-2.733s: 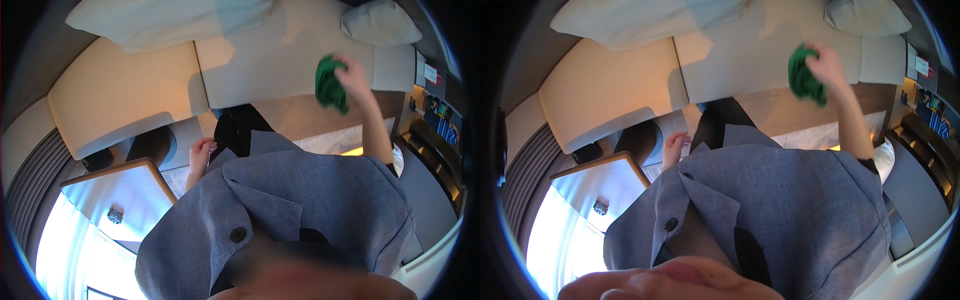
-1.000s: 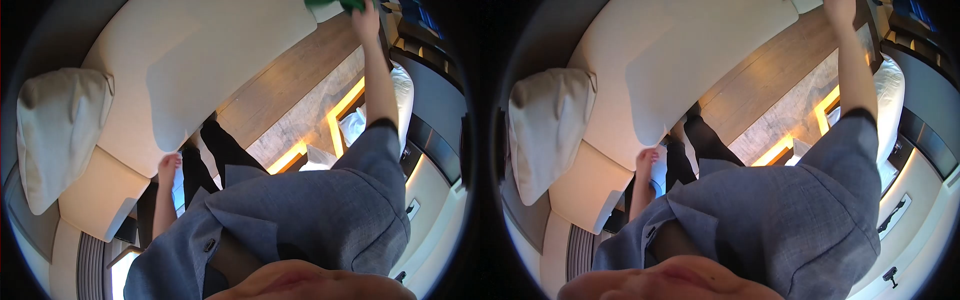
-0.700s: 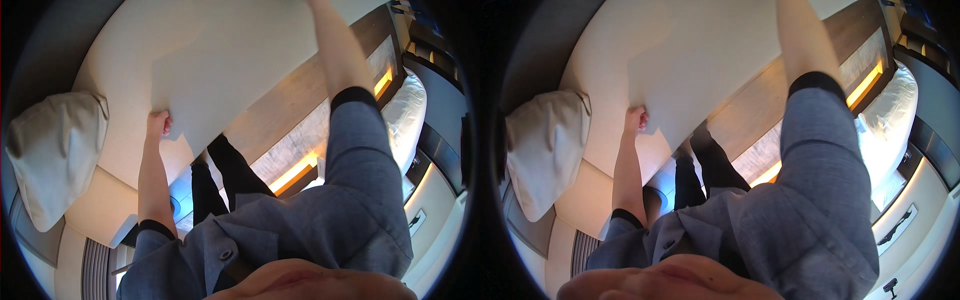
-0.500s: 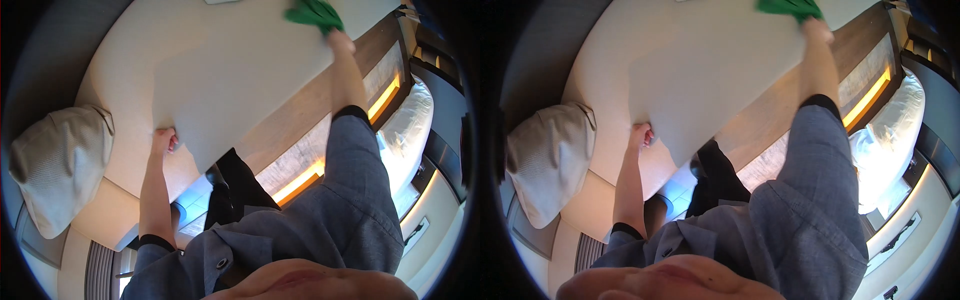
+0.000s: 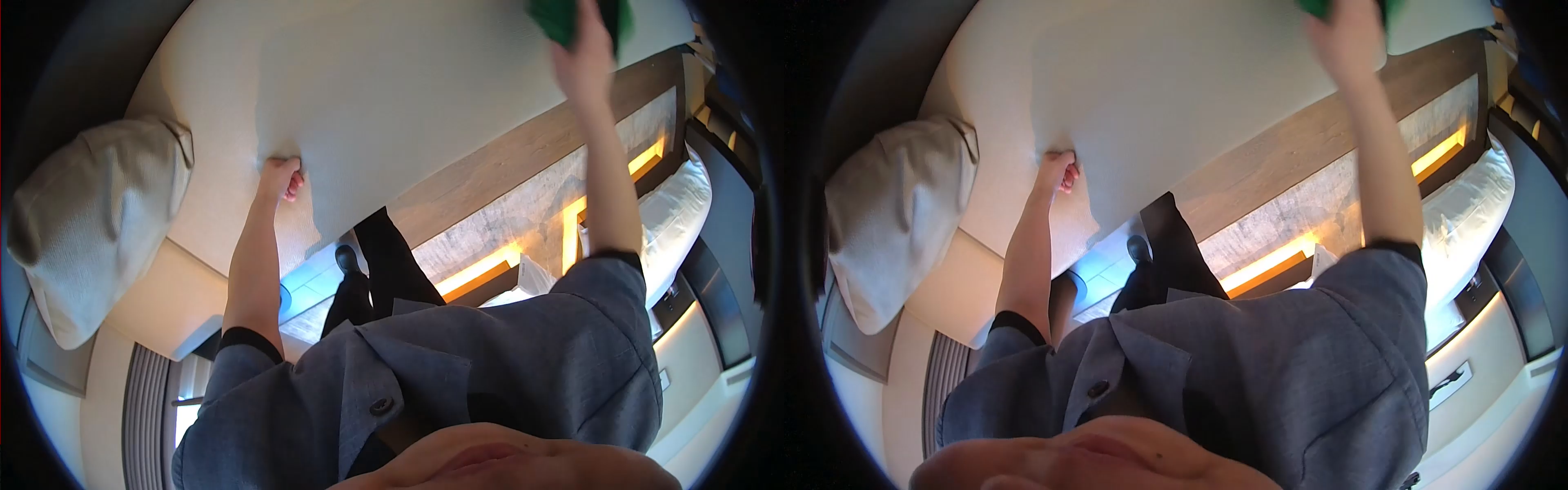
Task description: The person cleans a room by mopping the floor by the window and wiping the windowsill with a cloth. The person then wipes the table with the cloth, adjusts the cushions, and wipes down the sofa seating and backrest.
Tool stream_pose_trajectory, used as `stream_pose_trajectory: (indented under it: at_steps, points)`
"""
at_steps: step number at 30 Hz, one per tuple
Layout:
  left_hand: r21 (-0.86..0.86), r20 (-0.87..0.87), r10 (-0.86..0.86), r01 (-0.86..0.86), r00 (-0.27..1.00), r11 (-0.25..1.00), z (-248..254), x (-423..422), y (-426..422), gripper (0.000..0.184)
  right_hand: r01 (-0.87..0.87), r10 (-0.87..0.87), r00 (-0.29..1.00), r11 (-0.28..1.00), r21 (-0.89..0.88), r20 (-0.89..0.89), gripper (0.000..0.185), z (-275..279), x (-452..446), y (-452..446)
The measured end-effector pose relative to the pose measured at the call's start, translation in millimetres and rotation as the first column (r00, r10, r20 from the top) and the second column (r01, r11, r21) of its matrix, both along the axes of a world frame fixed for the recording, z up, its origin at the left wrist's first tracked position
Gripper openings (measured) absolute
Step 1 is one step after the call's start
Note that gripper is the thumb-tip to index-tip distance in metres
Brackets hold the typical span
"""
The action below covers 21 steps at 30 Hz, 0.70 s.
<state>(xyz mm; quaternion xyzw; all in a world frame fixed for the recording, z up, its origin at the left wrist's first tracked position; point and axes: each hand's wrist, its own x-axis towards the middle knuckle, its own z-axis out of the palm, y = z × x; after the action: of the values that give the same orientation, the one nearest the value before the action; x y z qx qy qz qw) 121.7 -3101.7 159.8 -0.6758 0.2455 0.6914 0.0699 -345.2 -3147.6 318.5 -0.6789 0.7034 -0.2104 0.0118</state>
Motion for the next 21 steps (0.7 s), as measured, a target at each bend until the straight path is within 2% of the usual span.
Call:
stream_pose_trajectory:
  at_steps: [1, 2, 3, 4, 6, 7, 8, 9, 10, 11, 12, 13, 14, 15, 17, 18, 21]
  points:
    - [0.005, -0.009, 0.024, -0.024, 1.000, 1.000, -2.8, 2.8, 4.2, 0.031, -0.102, 0.103, 0.995, 0.992, 0.079, -0.004, 0.060, -4.0, 41.5, -21.7]
    - [0.000, 0.009, 0.022, -0.022, 1.000, 1.000, -0.7, 3.6, 9.0, 0.031, -0.099, 0.092, 0.995, 0.913, 0.396, 0.037, 0.066, -18.1, 72.6, -36.5]
    - [-0.012, 0.024, 0.016, -0.016, 1.000, 1.000, 3.1, 0.5, 8.9, 0.031, -0.162, 0.091, 0.981, 0.866, 0.474, 0.169, 0.062, -48.1, 95.2, -29.8]
    - [-0.035, 0.033, 0.006, -0.005, 0.999, 0.999, 4.8, -2.9, 5.4, 0.032, -0.215, 0.199, 0.976, 0.829, 0.517, 0.087, 0.062, -118.5, 98.4, -14.3]
    - [-0.100, 0.040, 0.007, -0.002, 0.999, 0.995, 6.2, -5.0, 6.9, 0.032, -0.193, 0.370, 0.914, 0.755, 0.626, -0.164, 0.060, -94.8, 142.6, 42.7]
    - [-0.131, 0.038, 0.016, -0.011, 0.999, 0.991, 5.3, -3.5, 8.9, 0.033, -0.300, 0.479, 0.857, 0.764, 0.572, -0.191, 0.056, -105.2, 148.4, 91.9]
    - [-0.113, 0.022, 0.009, -0.007, 1.000, 0.994, 3.5, -0.9, 11.2, 0.033, -0.406, 0.567, 0.817, 0.693, 0.596, -0.102, 0.039, -99.5, 148.7, 141.8]
    - [-0.100, 0.000, 0.003, -0.003, 1.000, 0.995, 0.6, 2.2, 11.3, 0.033, -0.427, 0.644, 0.765, 0.529, 0.734, -0.020, 0.037, -93.5, 147.3, 190.4]
    - [-0.095, -0.025, -0.001, -0.001, 1.000, 0.995, -2.7, 2.5, 9.1, 0.033, -0.402, 0.645, 0.753, 0.294, 0.867, 0.131, 0.035, -85.0, 142.1, 234.1]
    - [-0.089, -0.040, 0.010, -0.014, 0.999, 0.996, -2.9, 4.0, 11.3, 0.032, -0.313, 0.641, 0.740, 0.059, 0.948, 0.205, 0.034, -80.3, 130.6, 275.1]
    - [-0.089, -0.054, 0.025, -0.030, 0.998, 0.996, -1.8, 6.7, 13.4, 0.032, -0.146, 0.401, 0.894, -0.162, 0.976, 0.200, 0.030, -71.6, 117.0, 307.5]
    - [-0.099, -0.075, 0.043, -0.050, 0.996, 0.994, -2.3, 5.8, 11.0, 0.032, -0.062, 0.299, 0.945, -0.242, 0.968, 0.135, 0.026, -68.2, 98.5, 340.3]
    - [-0.102, -0.096, 0.039, -0.049, 0.995, 0.994, -5.1, 5.6, 5.3, 0.031, 0.051, 0.233, 0.973, -0.202, 0.978, -0.002, 0.026, -83.8, 69.9, 402.2]
    - [-0.099, -0.117, 0.036, -0.048, 0.992, 0.994, -6.0, 6.5, 3.6, 0.031, -0.005, 0.297, 0.954, -0.098, 0.995, 0.034, 0.025, -57.8, 54.3, 422.1]
    - [-0.092, -0.115, 0.021, -0.031, 0.993, 0.995, -0.4, 3.1, 14.6, 0.030, 0.288, 0.128, 0.952, -0.074, 0.955, -0.278, 0.029, 25.8, 66.5, 397.4]
    - [-0.111, -0.092, 0.011, -0.021, 0.996, 0.994, 1.8, 0.7, 13.6, 0.029, 0.346, 0.019, 0.938, -0.066, 0.936, -0.345, 0.030, 59.9, 69.1, 377.2]
    - [-0.214, -0.042, -0.067, 0.056, 0.997, 0.975, 12.3, -0.4, 26.2, 0.026, 0.367, -0.381, 0.876, 0.124, 0.922, -0.297, 0.039, 111.6, 55.1, 371.9]
